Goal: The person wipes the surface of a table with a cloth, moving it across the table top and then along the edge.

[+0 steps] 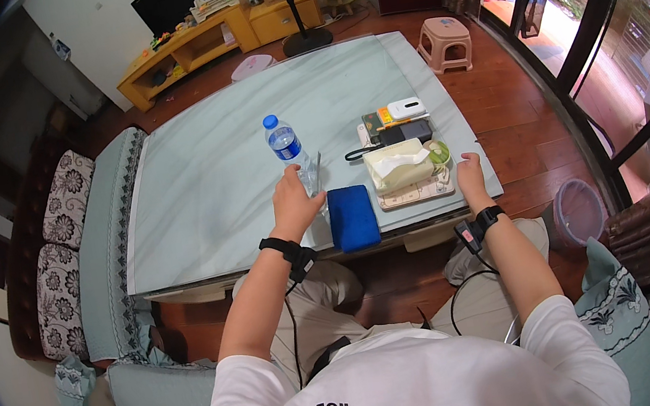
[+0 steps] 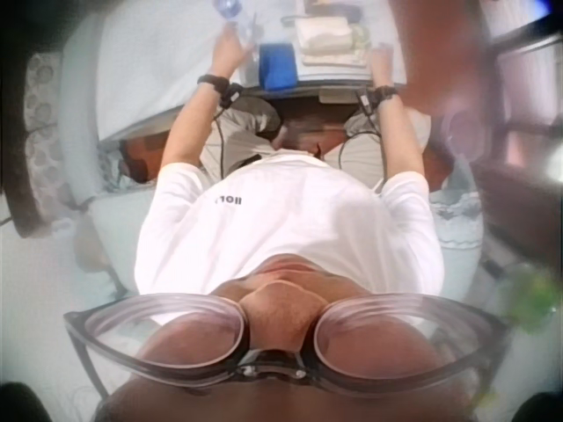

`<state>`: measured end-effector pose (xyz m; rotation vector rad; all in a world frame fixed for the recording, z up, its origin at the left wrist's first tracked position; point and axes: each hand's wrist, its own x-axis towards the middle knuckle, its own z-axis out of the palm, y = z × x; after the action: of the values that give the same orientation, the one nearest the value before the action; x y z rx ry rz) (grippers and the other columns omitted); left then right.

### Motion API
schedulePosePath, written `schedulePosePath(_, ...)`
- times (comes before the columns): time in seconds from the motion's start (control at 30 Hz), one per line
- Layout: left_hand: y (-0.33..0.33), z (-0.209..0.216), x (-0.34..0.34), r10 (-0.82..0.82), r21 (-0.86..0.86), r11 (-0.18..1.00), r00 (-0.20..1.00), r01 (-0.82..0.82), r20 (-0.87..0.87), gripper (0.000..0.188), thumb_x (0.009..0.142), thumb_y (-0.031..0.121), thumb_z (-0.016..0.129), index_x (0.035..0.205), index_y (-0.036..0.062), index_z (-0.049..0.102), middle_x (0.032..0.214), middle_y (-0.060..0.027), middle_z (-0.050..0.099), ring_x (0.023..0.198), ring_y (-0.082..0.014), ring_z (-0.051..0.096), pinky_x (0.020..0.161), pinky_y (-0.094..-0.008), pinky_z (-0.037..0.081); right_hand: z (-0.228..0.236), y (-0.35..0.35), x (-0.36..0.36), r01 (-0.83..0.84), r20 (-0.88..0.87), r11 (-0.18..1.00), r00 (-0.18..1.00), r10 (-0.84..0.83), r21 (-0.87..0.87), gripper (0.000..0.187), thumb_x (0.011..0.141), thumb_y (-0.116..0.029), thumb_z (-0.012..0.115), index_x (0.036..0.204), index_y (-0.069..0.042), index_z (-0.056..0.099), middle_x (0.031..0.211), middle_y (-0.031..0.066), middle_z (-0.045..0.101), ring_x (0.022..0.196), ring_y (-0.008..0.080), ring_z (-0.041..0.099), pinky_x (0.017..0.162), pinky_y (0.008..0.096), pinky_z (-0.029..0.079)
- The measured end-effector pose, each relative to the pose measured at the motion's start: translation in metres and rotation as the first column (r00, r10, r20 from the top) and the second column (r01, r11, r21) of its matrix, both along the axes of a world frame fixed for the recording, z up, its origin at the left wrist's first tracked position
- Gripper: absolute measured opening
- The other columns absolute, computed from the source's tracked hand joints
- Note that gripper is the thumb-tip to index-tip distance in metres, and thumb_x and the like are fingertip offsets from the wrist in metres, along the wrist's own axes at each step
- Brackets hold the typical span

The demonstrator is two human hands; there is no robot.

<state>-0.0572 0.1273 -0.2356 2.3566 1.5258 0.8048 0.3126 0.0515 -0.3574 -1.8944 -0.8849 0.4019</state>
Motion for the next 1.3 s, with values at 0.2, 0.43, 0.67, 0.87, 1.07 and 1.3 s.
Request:
schedulePosePath(0.2,0.005,-0.006,-0.006,0.029,-0.021,0.999,0.999,-0.03,-0.035,0.067,0.065,0.023,0.077,0.117,0.0001,0.041,0.107,-0.0229,0.056,0.103,-0.0393,0.052,0.085,-0.0449,0.045,-0.016,0.006,0.003,-0.005,-0.29,0.989,0.956,0.048,0.149,0.02,0.086,-0.018,0.043,0.091,-0.003,0.056,0.074,0.0124,0.057,0.073,0.0218,0.055,0.069,0.031,0.045)
schedulePosePath(0.43,0.013,0.005,0.008,-0.072,-0.189,0.98,0.994,0.057,-0.077,0.069,0.065,0.024,0.079,0.115,0.0001,0.038,0.111,-0.0252,0.055,0.108,-0.039,0.053,0.089,-0.042,0.045,-0.046,0.011,0.038,0.089,-0.335,0.94,0.942,0.029,0.33,0.022,0.085,-0.018,0.041,0.07,-0.004,0.048,0.063,0.0026,0.043,0.058,0.0131,0.039,0.056,0.0268,0.036)
schedulePosePath(0.67,0.021,0.021,0.02,-0.13,-0.082,0.99,0.978,0.117,-0.166,0.067,0.064,0.021,0.079,0.112,-0.0004,0.039,0.108,-0.0244,0.056,0.105,-0.039,0.054,0.087,-0.0418,0.045,-0.034,0.004,0.016,0.049,-0.276,0.927,0.959,0.06,0.372,0.023,0.086,-0.016,0.04,0.068,-0.004,0.045,0.061,0.0027,0.039,0.059,0.0133,0.038,0.056,0.0269,0.034)
schedulePosePath(0.87,0.048,0.062,0.075,-0.237,0.005,0.971,0.969,0.238,-0.07,0.066,0.066,0.021,0.08,0.112,0.0011,0.037,0.107,-0.0237,0.056,0.105,-0.0382,0.055,0.086,-0.0404,0.045,-0.031,0.003,0.014,0.052,-0.235,0.931,0.971,0.037,0.361,0.023,0.087,-0.017,0.04,0.071,-0.002,0.046,0.063,0.0065,0.042,0.061,0.0138,0.04,0.057,0.0281,0.036)
schedulePosePath(1.07,0.107,0.083,0.138,-0.267,0.047,0.963,0.964,0.267,-0.016,0.068,0.065,0.024,0.08,0.111,0.0007,0.035,0.105,-0.0287,0.057,0.095,-0.0422,0.058,0.08,-0.0413,0.047,-0.027,0.004,0.006,0.089,-0.166,0.939,0.986,-0.034,0.334,0.019,0.086,-0.014,0.043,0.075,0.0,0.05,0.064,0.0136,0.048,0.06,0.02,0.047,0.06,0.0315,0.042)
schedulePosePath(1.3,0.163,0.079,0.203,-0.255,-0.011,0.967,0.965,0.255,-0.054,0.07,0.066,0.031,0.08,0.111,0.0013,0.034,0.099,-0.03,0.059,0.091,-0.0413,0.06,0.077,-0.04,0.048,-0.023,0.002,0.001,0.061,-0.091,0.951,0.995,-0.035,0.302,0.017,0.087,-0.011,0.043,0.075,0.0,0.047,0.061,0.0114,0.043,0.057,0.0167,0.043,0.055,0.0304,0.04)
